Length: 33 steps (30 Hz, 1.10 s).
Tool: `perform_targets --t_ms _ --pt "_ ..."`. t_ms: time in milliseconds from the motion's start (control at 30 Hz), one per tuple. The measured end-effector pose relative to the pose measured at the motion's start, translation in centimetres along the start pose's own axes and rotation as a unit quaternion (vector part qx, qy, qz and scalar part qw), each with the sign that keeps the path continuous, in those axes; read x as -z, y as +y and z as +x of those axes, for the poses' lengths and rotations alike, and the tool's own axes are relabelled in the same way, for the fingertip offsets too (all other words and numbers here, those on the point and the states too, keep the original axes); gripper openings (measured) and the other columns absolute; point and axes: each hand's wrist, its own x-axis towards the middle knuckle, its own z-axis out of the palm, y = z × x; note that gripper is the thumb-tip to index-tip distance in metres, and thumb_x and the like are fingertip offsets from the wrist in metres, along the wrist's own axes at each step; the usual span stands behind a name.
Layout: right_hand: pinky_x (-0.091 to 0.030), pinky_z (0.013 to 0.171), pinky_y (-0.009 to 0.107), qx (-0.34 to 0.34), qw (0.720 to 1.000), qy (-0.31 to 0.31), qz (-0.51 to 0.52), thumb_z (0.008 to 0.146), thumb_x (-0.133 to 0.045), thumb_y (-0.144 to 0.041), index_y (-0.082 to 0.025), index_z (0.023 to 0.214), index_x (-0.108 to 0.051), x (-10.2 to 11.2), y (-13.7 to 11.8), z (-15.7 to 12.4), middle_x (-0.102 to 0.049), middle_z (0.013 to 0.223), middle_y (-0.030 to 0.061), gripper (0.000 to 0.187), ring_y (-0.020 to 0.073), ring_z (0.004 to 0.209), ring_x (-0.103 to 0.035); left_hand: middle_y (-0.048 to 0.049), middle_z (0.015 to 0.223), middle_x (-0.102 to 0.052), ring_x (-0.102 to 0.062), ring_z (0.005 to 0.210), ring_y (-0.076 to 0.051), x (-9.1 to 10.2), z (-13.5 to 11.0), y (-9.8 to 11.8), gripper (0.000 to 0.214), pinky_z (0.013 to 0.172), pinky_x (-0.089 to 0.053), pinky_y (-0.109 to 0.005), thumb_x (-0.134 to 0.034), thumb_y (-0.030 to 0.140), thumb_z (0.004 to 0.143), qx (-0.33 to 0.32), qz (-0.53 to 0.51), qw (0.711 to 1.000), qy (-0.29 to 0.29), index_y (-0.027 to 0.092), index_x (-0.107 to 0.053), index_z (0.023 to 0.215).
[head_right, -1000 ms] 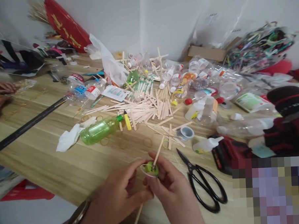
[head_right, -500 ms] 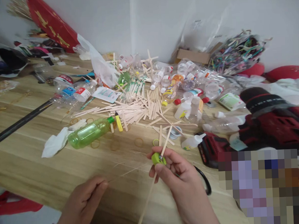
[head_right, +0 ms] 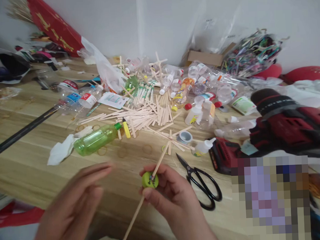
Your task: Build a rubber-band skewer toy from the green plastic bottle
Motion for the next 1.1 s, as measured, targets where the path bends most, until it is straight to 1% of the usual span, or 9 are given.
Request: perform_targets --t_ms 100,200,333,433,500,633,733,900,1100 --pt "-0.055 0.064 0.024 -0.02 0.998 -0.042 0.03 0.071 -0.083 -0.039 -0.027 0.095 -0.071 -0.3 0.1 -0.2 -0.071 0.09 0.0009 0.029 0.0129 0.074 -0.065 -0.0093 0.12 -0.067 -0.064 0.106 -0.023 -2.0 1.4 2.0 0.039 0.082 -0.055 -0.032 -0.047 0.042 0.094 0.098 -0.244 0.95 -0.17 0.025 -0.057 0.128" --pt "-0.054 0.065 0.025 -0.024 0.998 -0.052 0.036 0.07 -0.083 -0.038 -0.026 0.094 -0.071 -0.1 0.0 -0.4 -0.071 0.087 0.0009 0.03 0.0145 0.076 -0.066 -0.0062 0.101 -0.07 -0.065 0.093 -0.02 -3.5 2.6 2.7 0.034 0.083 -0.052 -0.032 -0.045 0.043 0.094 0.128 -0.36 0.889 -0.252 0.022 -0.065 0.112" --pt "-0.053 0.077 0.028 -0.007 1.0 -0.017 0.016 0.069 -0.084 -0.036 -0.026 0.091 -0.072 0.3 0.2 -0.6 -0.073 0.091 0.0022 0.027 0.016 0.081 -0.066 -0.0001 0.075 -0.061 -0.059 0.08 -0.017 -3.6 2.4 2.1 0.025 0.078 -0.047 -0.028 -0.049 0.036 0.092 0.139 -0.314 0.908 -0.24 0.021 -0.063 0.078" --pt "-0.053 0.075 0.029 -0.015 0.999 0.0 0.029 0.07 -0.082 -0.039 -0.027 0.101 -0.071 0.3 1.0 -0.5 -0.073 0.097 0.0045 0.035 0.0172 0.081 -0.065 0.0014 0.067 -0.049 -0.049 0.067 -0.014 -3.7 1.6 1.3 0.034 0.065 -0.042 -0.025 -0.052 0.034 0.089 0.135 -0.33 0.923 -0.144 0.02 -0.047 0.058" --pt "-0.053 0.071 0.03 -0.035 0.999 -0.003 0.041 0.07 -0.082 -0.042 -0.026 0.105 -0.071 0.1 1.6 -0.4 -0.072 0.095 0.0057 0.04 0.0178 0.079 -0.064 0.0 0.077 -0.052 -0.045 0.066 -0.012 -4.0 1.2 1.0 0.04 0.062 -0.041 -0.025 -0.055 0.039 0.088 0.144 -0.426 0.891 -0.068 0.019 -0.04 0.057" --pt "-0.052 0.061 0.026 -0.089 0.991 -0.035 0.091 0.065 -0.085 -0.042 -0.023 0.093 -0.073 -0.7 2.2 -0.7 -0.067 0.08 0.0017 0.036 0.0132 0.066 -0.059 0.0031 0.058 -0.046 -0.035 0.049 -0.01 -4.4 0.6 1.1 0.049 0.055 -0.039 -0.026 -0.05 0.056 0.089 0.188 -0.541 0.805 -0.153 0.021 -0.033 0.058" --pt "-0.05 0.056 0.022 -0.112 0.983 -0.037 0.142 0.062 -0.087 -0.039 -0.023 0.088 -0.072 -1.5 2.4 -1.3 -0.063 0.074 -0.001 0.034 0.0097 0.059 -0.054 0.0063 0.05 -0.03 -0.027 0.048 -0.01 -4.1 0.0 1.3 0.051 0.049 -0.031 -0.025 -0.048 0.058 0.089 0.218 -0.472 0.839 -0.158 0.022 -0.03 0.058" --pt "-0.047 0.047 0.022 -0.134 0.982 0.004 0.134 0.062 -0.085 -0.045 -0.024 0.088 -0.07 -2.1 2.8 -2.4 -0.056 0.065 -0.0031 0.037 0.0084 0.049 -0.048 0.0056 0.056 -0.031 -0.029 0.052 -0.011 -2.9 -1.7 1.1 0.04 0.05 -0.029 -0.024 -0.042 0.043 0.093 0.214 -0.242 0.932 -0.165 0.023 -0.031 0.061" --pt "-0.041 0.043 0.018 -0.179 0.971 -0.028 0.153 0.059 -0.086 -0.047 -0.025 0.09 -0.072 -1.8 2.7 -2.9 -0.058 0.071 -0.0024 0.041 0.0063 0.049 -0.043 0.0048 0.057 -0.035 -0.036 0.056 -0.012 -2.5 -1.9 1.4 0.033 0.053 -0.032 -0.023 -0.042 0.035 0.09 0.183 -0.152 0.953 -0.19 0.022 -0.031 0.061"
